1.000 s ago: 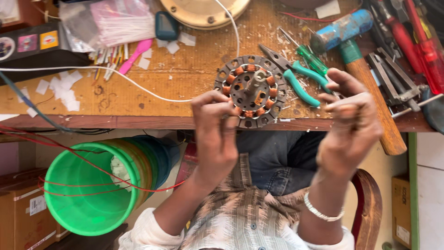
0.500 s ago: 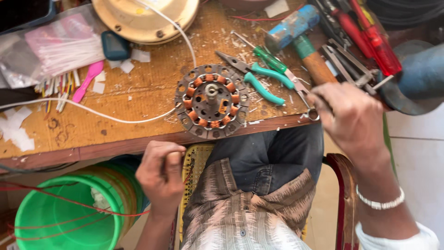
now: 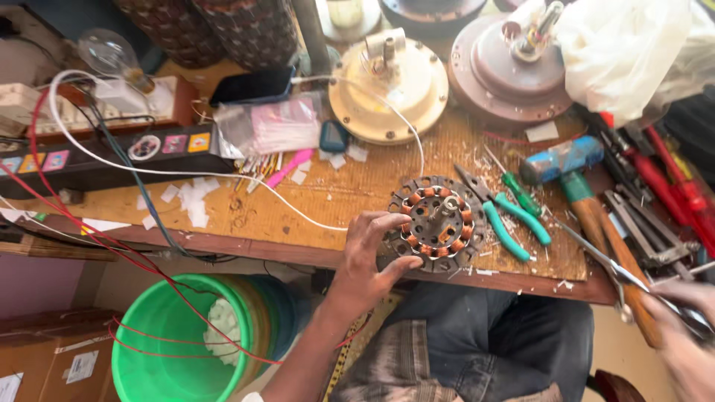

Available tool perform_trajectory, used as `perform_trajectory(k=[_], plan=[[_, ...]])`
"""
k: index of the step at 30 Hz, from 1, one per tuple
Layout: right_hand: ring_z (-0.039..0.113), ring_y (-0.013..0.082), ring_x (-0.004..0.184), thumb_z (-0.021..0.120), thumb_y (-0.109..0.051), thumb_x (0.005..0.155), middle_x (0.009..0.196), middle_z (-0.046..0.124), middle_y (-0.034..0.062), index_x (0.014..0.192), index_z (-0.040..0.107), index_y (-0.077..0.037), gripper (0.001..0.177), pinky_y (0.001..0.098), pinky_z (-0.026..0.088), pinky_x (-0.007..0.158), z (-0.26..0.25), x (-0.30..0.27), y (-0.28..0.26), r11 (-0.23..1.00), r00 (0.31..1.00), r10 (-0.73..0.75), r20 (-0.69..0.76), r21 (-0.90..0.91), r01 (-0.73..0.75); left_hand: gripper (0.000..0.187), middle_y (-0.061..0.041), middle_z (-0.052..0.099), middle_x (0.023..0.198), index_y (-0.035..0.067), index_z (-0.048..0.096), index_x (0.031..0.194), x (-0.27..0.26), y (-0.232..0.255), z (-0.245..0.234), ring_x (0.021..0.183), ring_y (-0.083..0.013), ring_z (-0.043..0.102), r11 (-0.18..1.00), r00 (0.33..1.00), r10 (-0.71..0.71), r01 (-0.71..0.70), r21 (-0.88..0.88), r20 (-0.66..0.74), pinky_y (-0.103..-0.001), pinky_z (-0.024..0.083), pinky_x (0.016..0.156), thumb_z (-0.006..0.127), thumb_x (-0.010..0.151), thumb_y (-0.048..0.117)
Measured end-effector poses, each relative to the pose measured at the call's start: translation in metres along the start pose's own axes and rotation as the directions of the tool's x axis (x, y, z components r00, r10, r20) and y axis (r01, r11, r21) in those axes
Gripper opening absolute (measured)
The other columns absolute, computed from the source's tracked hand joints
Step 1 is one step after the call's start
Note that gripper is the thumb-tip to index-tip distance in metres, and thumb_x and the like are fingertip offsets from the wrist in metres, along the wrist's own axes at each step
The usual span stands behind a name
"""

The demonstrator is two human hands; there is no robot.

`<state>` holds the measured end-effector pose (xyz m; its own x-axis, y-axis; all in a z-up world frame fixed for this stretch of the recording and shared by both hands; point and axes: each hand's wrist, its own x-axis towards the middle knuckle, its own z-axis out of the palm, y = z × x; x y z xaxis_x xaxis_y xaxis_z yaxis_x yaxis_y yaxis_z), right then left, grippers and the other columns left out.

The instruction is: The person works on a circular stator assembly, using pliers to adjust and secure copper windings and wires. They repeatedly manipulate the component, using tools to tuck and tighten the wiring within the slots of the stator.

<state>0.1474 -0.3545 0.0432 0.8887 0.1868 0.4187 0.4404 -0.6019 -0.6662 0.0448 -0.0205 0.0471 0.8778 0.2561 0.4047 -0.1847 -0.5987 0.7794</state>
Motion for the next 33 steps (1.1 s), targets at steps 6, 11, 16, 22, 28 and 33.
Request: perform_trajectory(k=[6,11,16,22,28,33], plan=[[0.063,0.0403,0.098,0.061,-0.025,0.097,0.114,0.06,0.0186,0.13,0.05,-0.005,0.04,0.0589,0.051,0.084,0.029,-0.041,0.055,0.529,0.8,0.6,0.029,0.735,-0.424,0.044,-0.012,0.06,0.116,0.011,0.069,0.117,0.016,0.01,-0.01,0.113,-0.0333,0.055,0.996,0.999,0.016,-0.02,0.085,0.049,-0.045,0.044,0.099,0.087,0.078,0.022],[0.063,0.0395,0.104,0.052,-0.031,0.104,0.123,0.057,0.0165,0.125,0.047,-0.007,0.032,0.0644,0.052,0.087,0.033,-0.135,0.08,0.073,0.521,0.782,0.341,0.781,-0.62,0.02,-0.01,0.063,0.106,0.009,0.073,0.101,0.015,0.014,0.005,0.108,-0.0312,0.058,0.99,0.998,0.012,-0.002,0.14,-0.069,-0.043,0.045,0.096,0.083,0.084,0.013],[0.065,0.038,0.101,0.045,-0.034,0.106,0.129,0.057,0.0156,0.127,0.044,-0.014,0.03,0.0649,0.054,0.086,0.047,-0.229,0.078,-0.076,0.357,0.743,0.565,0.602,-0.795,0.015,-0.009,0.063,0.102,0.007,0.072,0.1,-0.005,0.003,0.01,0.101,-0.029,0.059,0.989,0.996,-0.013,0.026,0.145,-0.088,-0.04,0.048,0.089,0.081,0.087,0.005],[0.068,0.0323,0.076,0.046,-0.03,0.113,0.106,0.063,0.0303,0.159,0.039,-0.013,0.05,0.0473,0.057,0.067,0.044,-0.24,0.062,0.146,0.525,0.684,0.506,0.61,-0.779,0.01,-0.003,0.067,0.101,0.007,0.073,0.103,-0.002,0.005,-0.004,0.094,-0.0166,0.07,0.997,0.988,-0.077,0.072,-0.04,-0.133,-0.032,0.057,0.083,0.079,0.095,0.005],[0.071,0.0214,0.08,0.054,-0.017,0.108,0.112,0.072,0.0208,0.123,0.065,0.011,0.034,0.0373,0.065,0.073,0.034,-0.166,-0.01,0.459,0.813,0.436,0.387,0.681,-0.571,0.02,-0.007,0.059,0.117,0.01,0.073,0.11,-0.009,0.008,-0.005,0.108,-0.0199,0.061,0.996,0.982,-0.092,0.094,0.007,-0.167,-0.033,0.053,0.087,0.081,0.092,0.012],[0.075,0.0167,0.071,0.069,-0.002,0.093,0.083,0.075,0.0129,0.112,0.073,0.006,0.021,0.0291,0.064,0.066,0.083,-0.095,-0.086,0.537,0.799,0.364,0.479,0.593,-0.601,0.042,-0.007,0.052,0.137,0.013,0.073,0.121,0.003,0.015,-0.014,0.122,-0.0265,0.048,0.966,0.998,0.063,-0.063,0.25,0.007,-0.04,0.043,0.104,0.088,0.082,0.019]])
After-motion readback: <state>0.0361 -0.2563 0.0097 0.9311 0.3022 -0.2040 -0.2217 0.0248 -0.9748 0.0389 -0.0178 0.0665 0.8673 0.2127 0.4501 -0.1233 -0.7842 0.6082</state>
